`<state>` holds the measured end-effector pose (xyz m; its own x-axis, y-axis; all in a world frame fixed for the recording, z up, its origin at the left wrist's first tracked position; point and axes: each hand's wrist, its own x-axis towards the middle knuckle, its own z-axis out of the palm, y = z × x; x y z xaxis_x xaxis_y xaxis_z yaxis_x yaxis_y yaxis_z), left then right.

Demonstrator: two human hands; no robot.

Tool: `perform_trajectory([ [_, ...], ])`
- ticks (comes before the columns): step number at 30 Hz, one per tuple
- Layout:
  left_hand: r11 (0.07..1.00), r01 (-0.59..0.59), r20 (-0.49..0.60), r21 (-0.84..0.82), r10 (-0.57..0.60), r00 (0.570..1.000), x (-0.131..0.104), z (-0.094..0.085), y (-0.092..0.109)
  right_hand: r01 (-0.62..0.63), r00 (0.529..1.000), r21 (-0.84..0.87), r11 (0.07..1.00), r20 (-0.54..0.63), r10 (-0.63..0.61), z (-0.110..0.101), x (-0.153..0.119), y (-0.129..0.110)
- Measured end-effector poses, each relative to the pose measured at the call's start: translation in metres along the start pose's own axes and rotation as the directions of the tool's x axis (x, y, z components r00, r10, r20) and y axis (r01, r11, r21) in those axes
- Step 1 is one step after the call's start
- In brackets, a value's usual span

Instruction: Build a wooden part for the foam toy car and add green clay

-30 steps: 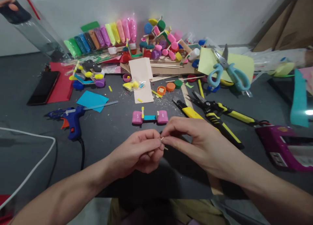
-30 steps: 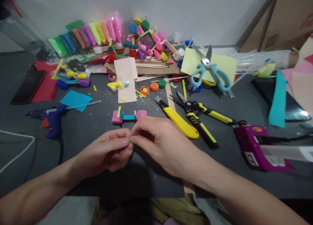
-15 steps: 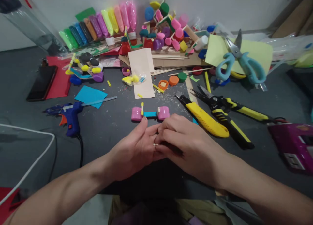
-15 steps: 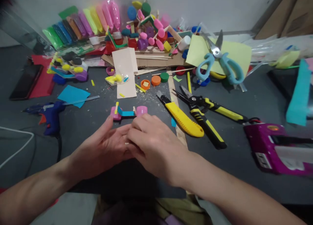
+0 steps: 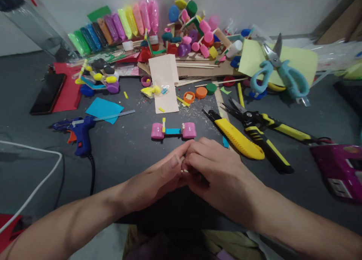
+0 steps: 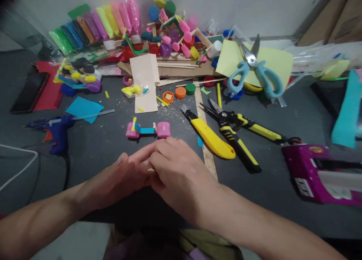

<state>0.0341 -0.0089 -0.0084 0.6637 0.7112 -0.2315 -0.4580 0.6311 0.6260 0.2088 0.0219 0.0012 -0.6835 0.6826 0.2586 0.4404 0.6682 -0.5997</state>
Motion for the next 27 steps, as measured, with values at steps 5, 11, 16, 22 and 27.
perform_trajectory([
  [5, 0.998, 0.058, -0.120, 0.006, -0.057, 0.991, -0.001, -0.004, 0.003, -0.145, 0.989, 0.236, 0.961, -0.003, 0.150, -0.011, -0.001, 0.002],
  [11, 0.981, 0.091, -0.216, 0.170, -0.053, 0.975, -0.004, 0.002, 0.010, -0.207, 0.954, 0.345, 0.915, -0.135, 0.267, -0.011, 0.000, 0.000],
  [16, 0.981, 0.084, -0.275, 0.174, -0.034, 0.961, -0.003, 0.002, 0.012, -0.164, 0.961, 0.316, 0.935, -0.162, 0.223, -0.006, 0.000, 0.002],
  [22, 0.966, -0.004, -0.375, 0.257, 0.104, 0.921, 0.000, 0.002, 0.012, -0.058, 0.983, 0.157, 0.986, -0.163, 0.084, -0.006, -0.002, 0.001],
  [27, 0.931, -0.048, -0.418, 0.361, 0.208, 0.885, -0.003, 0.007, 0.016, -0.131, 0.981, 0.227, 0.965, -0.114, 0.160, -0.013, 0.004, 0.004],
])
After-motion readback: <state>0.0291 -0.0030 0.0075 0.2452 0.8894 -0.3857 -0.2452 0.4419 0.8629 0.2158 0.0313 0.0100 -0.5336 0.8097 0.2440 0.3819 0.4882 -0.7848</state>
